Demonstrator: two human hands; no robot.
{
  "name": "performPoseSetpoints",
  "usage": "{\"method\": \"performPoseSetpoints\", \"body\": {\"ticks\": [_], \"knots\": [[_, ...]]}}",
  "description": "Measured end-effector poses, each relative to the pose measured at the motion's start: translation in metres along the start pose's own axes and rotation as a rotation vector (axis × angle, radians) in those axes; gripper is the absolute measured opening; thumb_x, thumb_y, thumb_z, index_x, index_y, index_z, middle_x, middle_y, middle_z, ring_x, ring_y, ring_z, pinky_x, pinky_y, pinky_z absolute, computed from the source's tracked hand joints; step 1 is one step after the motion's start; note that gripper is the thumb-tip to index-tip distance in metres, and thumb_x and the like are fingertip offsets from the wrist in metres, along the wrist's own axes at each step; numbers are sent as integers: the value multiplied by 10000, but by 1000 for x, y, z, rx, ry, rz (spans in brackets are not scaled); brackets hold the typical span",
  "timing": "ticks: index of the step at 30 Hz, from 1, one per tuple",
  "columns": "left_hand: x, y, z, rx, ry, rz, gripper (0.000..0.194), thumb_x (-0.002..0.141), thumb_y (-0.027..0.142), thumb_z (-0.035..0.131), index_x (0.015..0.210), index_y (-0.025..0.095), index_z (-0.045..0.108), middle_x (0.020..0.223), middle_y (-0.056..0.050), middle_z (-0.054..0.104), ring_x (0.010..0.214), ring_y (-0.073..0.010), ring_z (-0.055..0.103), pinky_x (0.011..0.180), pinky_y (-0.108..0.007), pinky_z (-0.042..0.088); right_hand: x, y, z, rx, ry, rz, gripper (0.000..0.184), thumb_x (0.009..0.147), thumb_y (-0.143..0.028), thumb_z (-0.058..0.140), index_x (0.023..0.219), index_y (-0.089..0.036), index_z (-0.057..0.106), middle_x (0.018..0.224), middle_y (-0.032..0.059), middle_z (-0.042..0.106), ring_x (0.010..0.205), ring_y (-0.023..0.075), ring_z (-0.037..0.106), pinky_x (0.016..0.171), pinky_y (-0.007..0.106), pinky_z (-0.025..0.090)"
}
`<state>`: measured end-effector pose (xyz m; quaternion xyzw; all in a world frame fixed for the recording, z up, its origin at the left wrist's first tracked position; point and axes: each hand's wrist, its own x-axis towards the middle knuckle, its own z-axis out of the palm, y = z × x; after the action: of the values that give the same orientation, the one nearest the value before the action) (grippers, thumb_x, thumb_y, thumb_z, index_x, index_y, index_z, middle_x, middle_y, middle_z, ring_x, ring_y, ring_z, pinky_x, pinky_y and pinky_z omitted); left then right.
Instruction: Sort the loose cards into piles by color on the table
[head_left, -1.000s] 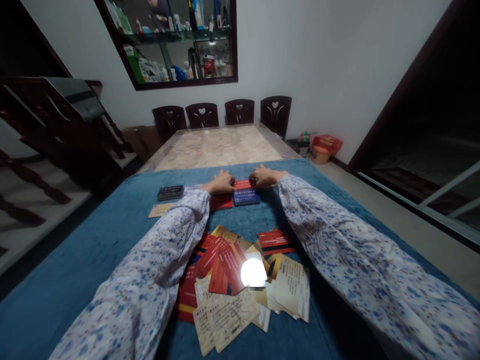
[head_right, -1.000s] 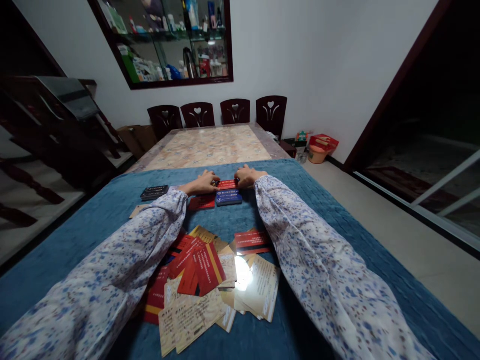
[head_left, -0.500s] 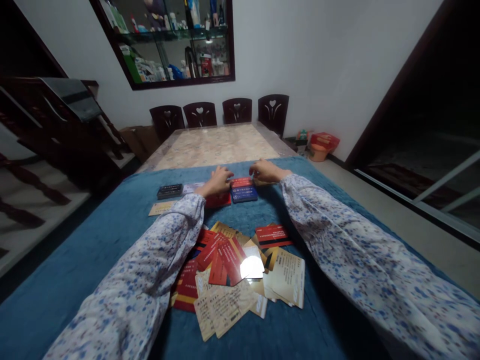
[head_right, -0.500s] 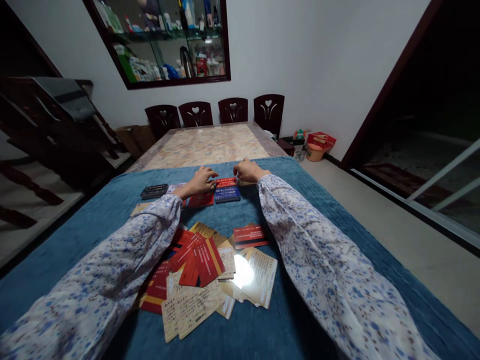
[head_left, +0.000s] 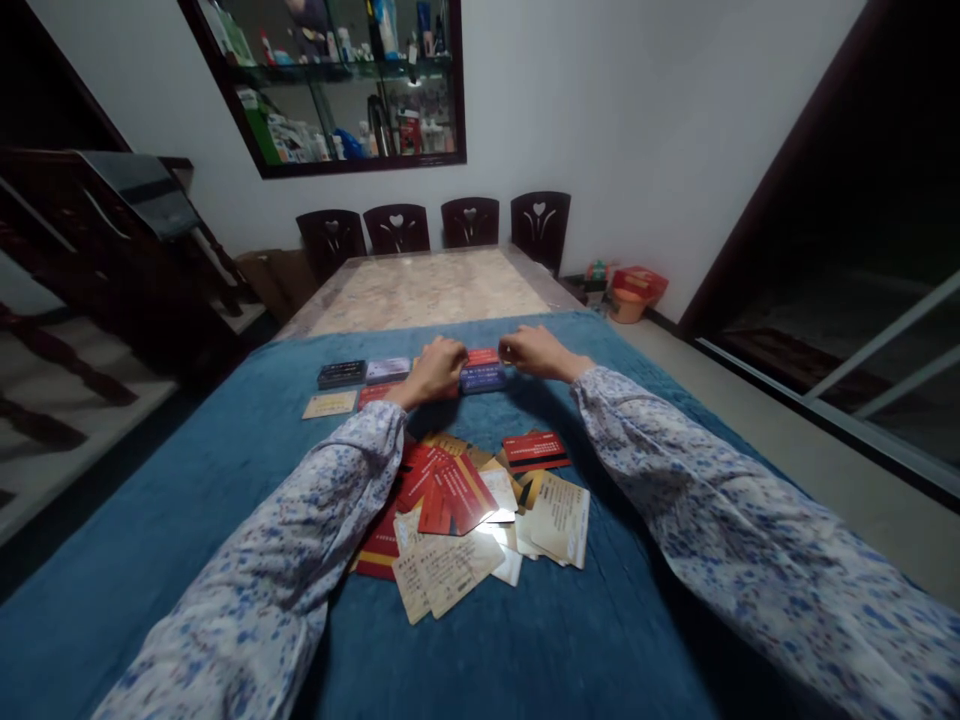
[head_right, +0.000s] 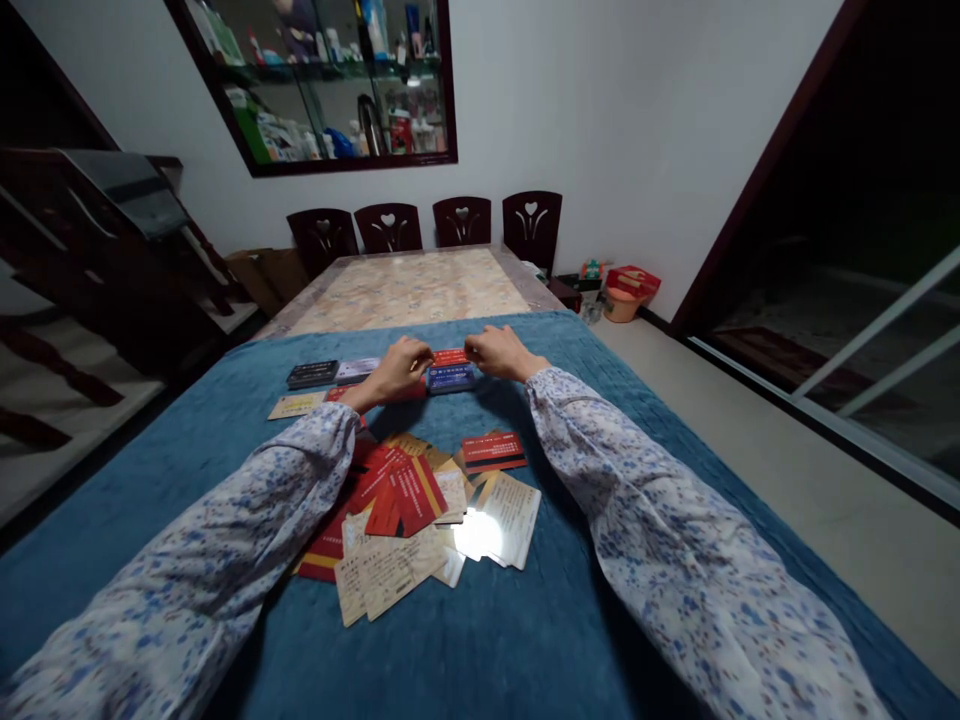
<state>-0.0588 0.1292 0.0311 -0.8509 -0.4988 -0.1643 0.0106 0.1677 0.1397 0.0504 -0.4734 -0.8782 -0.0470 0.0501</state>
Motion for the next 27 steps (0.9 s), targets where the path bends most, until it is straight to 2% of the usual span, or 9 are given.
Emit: {"method": "performPoseSetpoints", "body": {"ticks": [8, 16, 27], "knots": [[-23, 25, -6, 4, 23, 30, 227, 923, 155, 476, 952, 165, 701, 997, -113, 717, 950, -257, 566, 845, -376, 449, -34, -11, -1, -14, 18, 1, 287, 1028, -295, 460, 1159, -207, 700, 1110, 117, 748, 1061, 256, 621, 787, 312, 355], [-45, 46, -4, -46, 33, 73, 240, 917, 120, 467, 953, 161, 700, 1002, -117, 701, 966, -241, 610, 902, -377, 465, -68, -15, 4, 15, 38, -3, 265, 983, -229, 487, 1111, -205, 717, 1147, 118, 738, 1054, 244, 632, 769, 306, 374], [-77, 80, -3, -20, -44, 86, 249, 917, 105, 465, 1016, 171, 684, 1078, -115, 687, 1045, -257, 610, 926, -408, 442, -106, -19, 12, 33, 55, -36, 229, 986, -191, 483, 1051, -193, 703, 1057, 105, 743, 997, 233, 622, 757, 306, 351]]}}
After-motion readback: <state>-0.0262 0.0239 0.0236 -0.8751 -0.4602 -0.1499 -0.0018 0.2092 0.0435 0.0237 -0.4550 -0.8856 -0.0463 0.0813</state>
